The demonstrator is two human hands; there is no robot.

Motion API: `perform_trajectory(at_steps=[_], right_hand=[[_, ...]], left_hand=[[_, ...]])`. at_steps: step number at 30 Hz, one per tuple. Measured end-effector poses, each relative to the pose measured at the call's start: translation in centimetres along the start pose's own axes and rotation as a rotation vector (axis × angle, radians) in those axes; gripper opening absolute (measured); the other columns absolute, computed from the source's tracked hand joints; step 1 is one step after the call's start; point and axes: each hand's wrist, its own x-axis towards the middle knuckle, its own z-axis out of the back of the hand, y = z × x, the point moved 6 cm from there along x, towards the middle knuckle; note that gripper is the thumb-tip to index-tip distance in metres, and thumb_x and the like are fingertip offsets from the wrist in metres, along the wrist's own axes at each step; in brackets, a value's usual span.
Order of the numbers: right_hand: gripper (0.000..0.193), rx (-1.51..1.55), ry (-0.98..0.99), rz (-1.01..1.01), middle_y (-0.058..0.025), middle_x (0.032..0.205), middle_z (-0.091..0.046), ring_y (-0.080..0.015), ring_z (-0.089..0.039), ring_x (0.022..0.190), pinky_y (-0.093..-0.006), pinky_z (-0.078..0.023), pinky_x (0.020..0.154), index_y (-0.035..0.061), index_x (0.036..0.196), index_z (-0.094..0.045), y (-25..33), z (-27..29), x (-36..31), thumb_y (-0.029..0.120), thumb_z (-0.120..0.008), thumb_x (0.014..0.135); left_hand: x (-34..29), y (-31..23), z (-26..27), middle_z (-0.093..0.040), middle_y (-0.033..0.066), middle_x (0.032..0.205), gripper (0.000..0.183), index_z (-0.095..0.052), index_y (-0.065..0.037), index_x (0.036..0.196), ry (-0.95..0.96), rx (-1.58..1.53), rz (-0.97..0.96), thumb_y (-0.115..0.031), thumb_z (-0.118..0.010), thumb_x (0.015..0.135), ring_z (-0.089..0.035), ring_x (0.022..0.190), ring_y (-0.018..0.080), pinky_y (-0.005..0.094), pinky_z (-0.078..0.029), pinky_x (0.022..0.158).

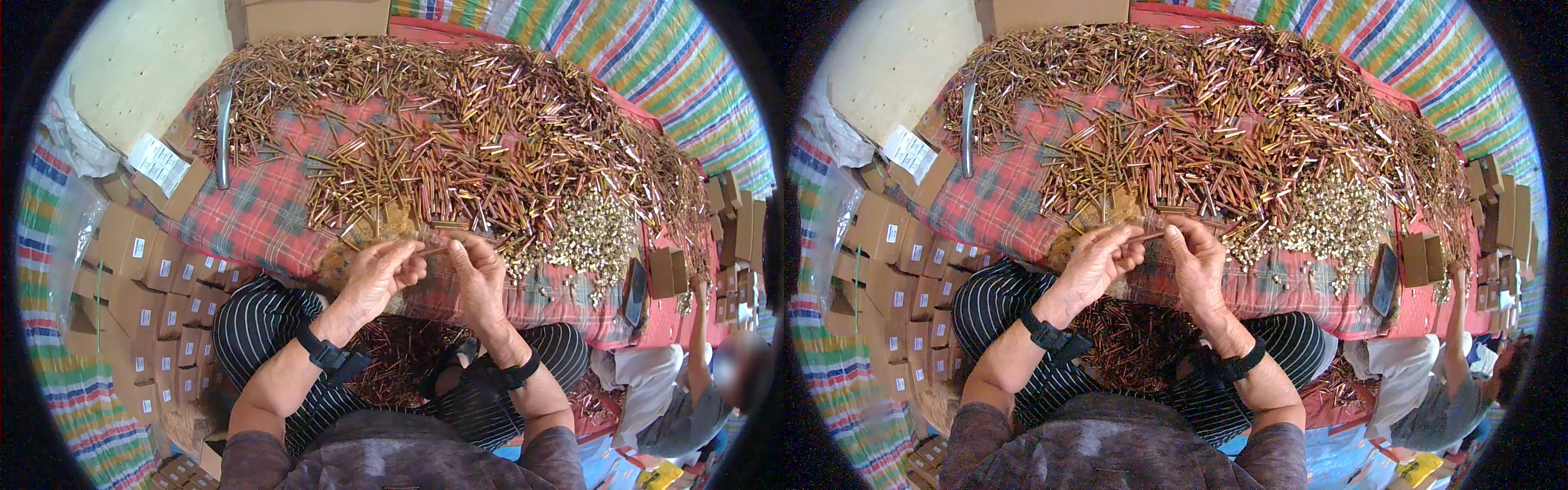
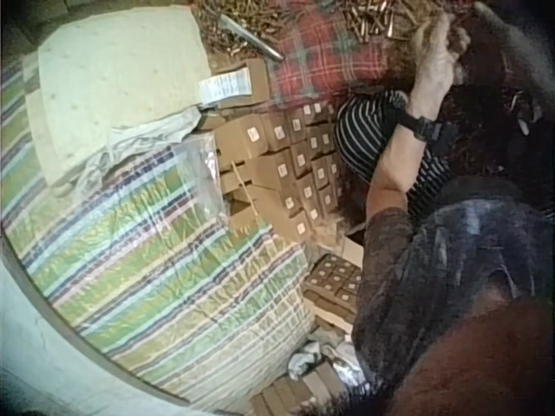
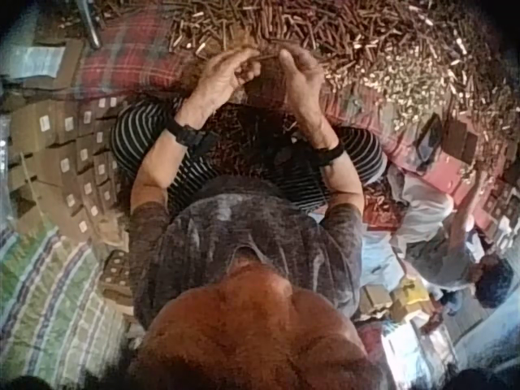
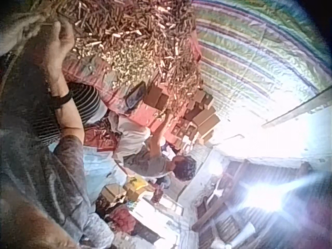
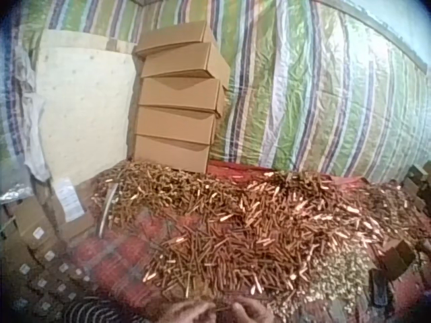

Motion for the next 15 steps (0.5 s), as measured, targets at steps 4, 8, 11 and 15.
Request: perform_trajectory(at_steps=[4, 8, 11, 15], right_hand=[[0.019, -0.391, 0.131, 0.127, -0.0046, 0.086, -0.065, -0.0127, -0.058, 0.082, -0.0252, -0.046, 0.075, -0.0013, 0.104, -0.063, 0.0, -1.5, -0.8, 0.011, -0.058, 0.090], [0.014, -0.702, 0.101, 0.149, -0.0127, 0.088, -0.066, -0.0193, -0.064, 0.078, -0.0291, -0.049, 0.071, 0.0016, 0.096, -0.065, 3.3, 0.0, 0.7, 0.011, -0.060, 0.086], [0.011, -1.084, 0.149, 0.303, -0.0155, 0.081, -0.064, -0.0320, -0.062, 0.075, -0.0374, -0.049, 0.067, 0.0015, 0.084, -0.065, 4.6, 2.1, 1.7, 0.012, -0.063, 0.079], [0.017, -1.270, 0.257, 0.397, -0.0131, 0.084, -0.062, -0.0327, -0.061, 0.078, -0.0397, -0.049, 0.065, 0.0042, 0.090, -0.064, 3.0, 2.2, 1.2, 0.009, -0.065, 0.073]], left_hand=[[-0.1, 1.6, -0.4, -0.063, 0.0062, 0.084, 0.024, -0.059, 0.002, 0.104, 0.053, 0.035, 0.123, -0.018, -0.057, 0.091, -0.059, 0.072, 0.0100, 0.0190, -0.048, 0.062], [0.0, 1.1, 0.2, -0.063, 0.0065, 0.086, 0.019, -0.060, 0.002, 0.102, -0.006, 0.051, 0.088, -0.012, -0.058, 0.089, -0.058, 0.072, 0.0093, 0.0184, -0.048, 0.062], [-0.1, 0.3, 0.1, -0.063, 0.0082, 0.088, 0.015, -0.060, 0.002, 0.099, -0.041, 0.031, 0.075, -0.009, -0.059, 0.088, -0.059, 0.074, 0.0107, 0.0192, -0.048, 0.064], [0.2, 0.4, 0.6, -0.063, 0.0087, 0.088, 0.016, -0.059, 0.002, 0.101, -0.045, 0.003, 0.051, -0.006, -0.059, 0.087, -0.059, 0.075, 0.0119, 0.0199, -0.048, 0.066]])
